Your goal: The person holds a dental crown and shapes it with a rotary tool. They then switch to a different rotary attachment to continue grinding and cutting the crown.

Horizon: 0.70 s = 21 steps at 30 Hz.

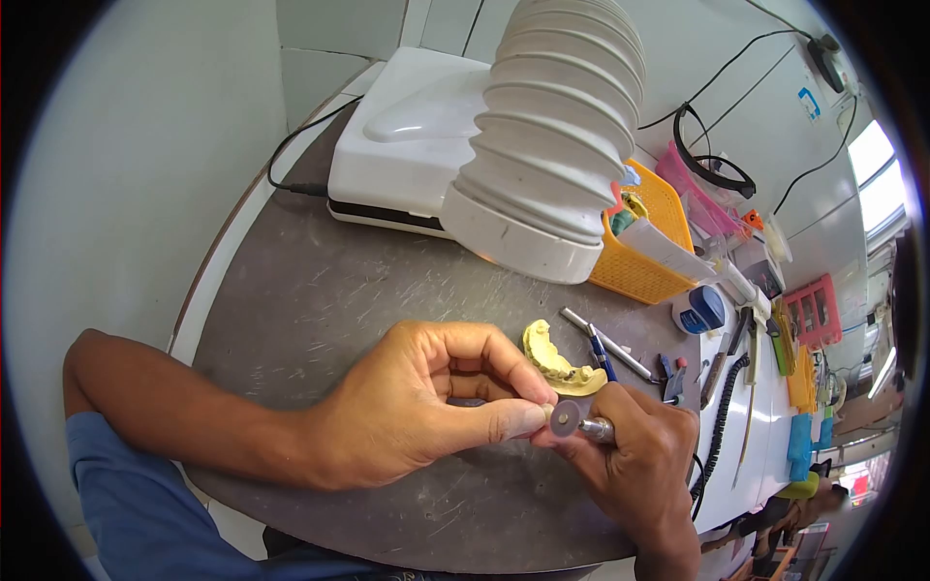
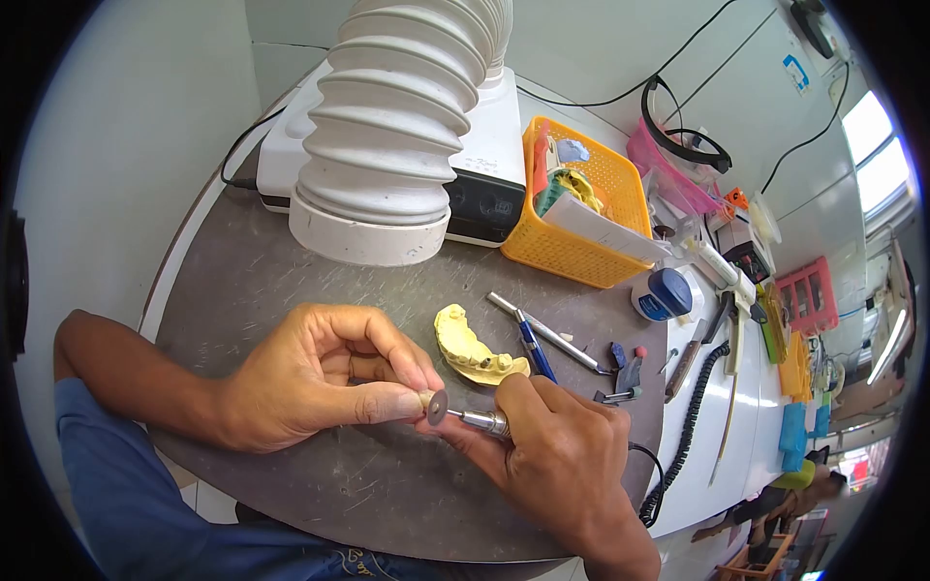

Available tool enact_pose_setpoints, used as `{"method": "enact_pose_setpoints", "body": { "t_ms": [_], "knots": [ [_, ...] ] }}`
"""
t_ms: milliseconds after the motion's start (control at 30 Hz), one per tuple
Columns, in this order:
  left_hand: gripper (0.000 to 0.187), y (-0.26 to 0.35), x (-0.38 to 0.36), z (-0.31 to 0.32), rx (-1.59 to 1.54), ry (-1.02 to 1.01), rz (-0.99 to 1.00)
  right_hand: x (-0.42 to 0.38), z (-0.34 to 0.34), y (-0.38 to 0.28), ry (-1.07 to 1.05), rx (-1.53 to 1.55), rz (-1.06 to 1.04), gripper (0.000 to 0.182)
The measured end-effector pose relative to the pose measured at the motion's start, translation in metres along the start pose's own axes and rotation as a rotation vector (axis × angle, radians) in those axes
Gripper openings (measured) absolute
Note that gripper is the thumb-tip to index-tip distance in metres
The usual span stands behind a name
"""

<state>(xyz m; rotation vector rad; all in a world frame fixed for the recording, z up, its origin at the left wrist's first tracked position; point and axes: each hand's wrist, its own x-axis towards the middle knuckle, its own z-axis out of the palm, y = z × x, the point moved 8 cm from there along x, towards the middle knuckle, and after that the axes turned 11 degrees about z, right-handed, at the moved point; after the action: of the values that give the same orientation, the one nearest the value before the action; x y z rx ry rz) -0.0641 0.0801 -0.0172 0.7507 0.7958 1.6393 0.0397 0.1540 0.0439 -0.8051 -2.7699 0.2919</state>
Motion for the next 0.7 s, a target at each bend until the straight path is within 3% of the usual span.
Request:
{"method": "enact_pose_setpoints", "body": {
  "t_ms": [433,500,700],
  "knots": [
    [0.011,0.0007,0.0000,-0.0006,0.040,0.004,0.007,0.0015,-0.0007,0.0004,0.016,0.010,0.000,0.047],
    [0.011,0.0008,0.0001,0.0000,0.020,0.009,0.003,0.0000,-0.0006,-0.0033,0.056,-0.010,-0.105,0.048],
    [0.009,0.0006,0.0004,-0.0008,-0.009,0.032,-0.028,-0.0031,-0.0048,-0.0029,0.051,0.046,-0.108,0.042]
  ]
}}
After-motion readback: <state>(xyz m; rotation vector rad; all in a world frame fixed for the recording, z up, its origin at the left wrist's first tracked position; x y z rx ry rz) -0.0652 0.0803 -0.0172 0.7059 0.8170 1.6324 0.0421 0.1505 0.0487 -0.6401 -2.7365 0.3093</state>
